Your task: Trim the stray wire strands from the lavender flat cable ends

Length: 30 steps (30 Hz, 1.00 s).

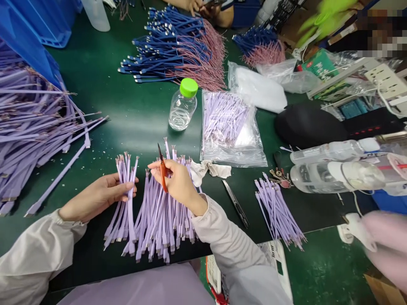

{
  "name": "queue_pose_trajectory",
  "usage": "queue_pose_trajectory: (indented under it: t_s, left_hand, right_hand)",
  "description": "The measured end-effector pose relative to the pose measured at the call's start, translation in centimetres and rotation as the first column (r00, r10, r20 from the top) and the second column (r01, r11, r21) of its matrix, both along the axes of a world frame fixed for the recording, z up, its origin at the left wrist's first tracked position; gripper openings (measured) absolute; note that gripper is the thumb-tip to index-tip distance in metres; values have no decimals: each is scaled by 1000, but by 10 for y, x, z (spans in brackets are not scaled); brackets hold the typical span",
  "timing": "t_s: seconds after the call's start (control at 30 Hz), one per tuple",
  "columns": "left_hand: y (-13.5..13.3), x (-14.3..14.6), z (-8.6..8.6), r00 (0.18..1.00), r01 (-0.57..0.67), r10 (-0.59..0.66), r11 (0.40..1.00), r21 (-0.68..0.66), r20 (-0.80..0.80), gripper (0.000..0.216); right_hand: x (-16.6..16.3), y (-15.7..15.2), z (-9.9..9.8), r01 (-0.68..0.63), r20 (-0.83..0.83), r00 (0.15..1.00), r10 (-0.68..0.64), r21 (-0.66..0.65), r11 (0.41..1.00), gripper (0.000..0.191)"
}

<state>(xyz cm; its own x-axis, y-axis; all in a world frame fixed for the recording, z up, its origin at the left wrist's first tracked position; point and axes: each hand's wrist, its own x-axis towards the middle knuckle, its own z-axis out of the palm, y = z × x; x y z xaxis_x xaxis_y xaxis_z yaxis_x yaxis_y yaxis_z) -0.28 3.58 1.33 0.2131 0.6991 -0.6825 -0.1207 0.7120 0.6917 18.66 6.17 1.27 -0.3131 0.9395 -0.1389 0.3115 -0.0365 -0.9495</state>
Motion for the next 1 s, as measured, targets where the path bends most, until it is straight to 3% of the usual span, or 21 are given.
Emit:
queue_pose_trajectory:
  t_s: [0.07, 0.17, 0.53, 0.7, 0.77, 0.83, 0.9, 1.0]
  left_hand:
    - [-2, 5, 1, 1000, 17, -17, 999, 32, -4, 36]
    - [-6, 10, 0, 998, 44, -41, 995, 88, -44, 35]
    - [-12, 19, 2, 986, 58, -28, 982, 182, -164, 36]
    - [-10, 23, -2, 995, -50, 65, 981, 187, -77, 36]
    - [-9, 24, -5, 992, -107, 117, 977, 183, -46, 37]
    - [-8, 25, -6, 987, -150, 157, 977, 155, -36, 38]
    - [-7, 26, -6, 981, -181, 189, 973, 139, -42, 39]
    - [-7, 28, -3, 971, -214, 229, 961, 173, -72, 39]
  right_hand:
    - [-3, 4, 5, -5, -45, 999, 0, -121, 993, 20]
    - [-8, 8, 11, -4, -84, 996, -13, -197, 980, 20]
    - [-15, 11, 13, 84, -113, 988, -104, -176, 981, 20]
    - [-18, 7, 11, -2, -80, 997, -10, -145, 989, 19]
    - [-14, 3, 10, -55, -14, 998, 54, -43, 998, 14]
    - [-7, -1, 10, -110, 193, 978, 76, 176, 978, 13]
    - [3, -5, 10, -237, 472, 881, 26, 395, 887, 21]
    - [16, -10, 11, -456, 736, 672, -82, 499, 737, 25]
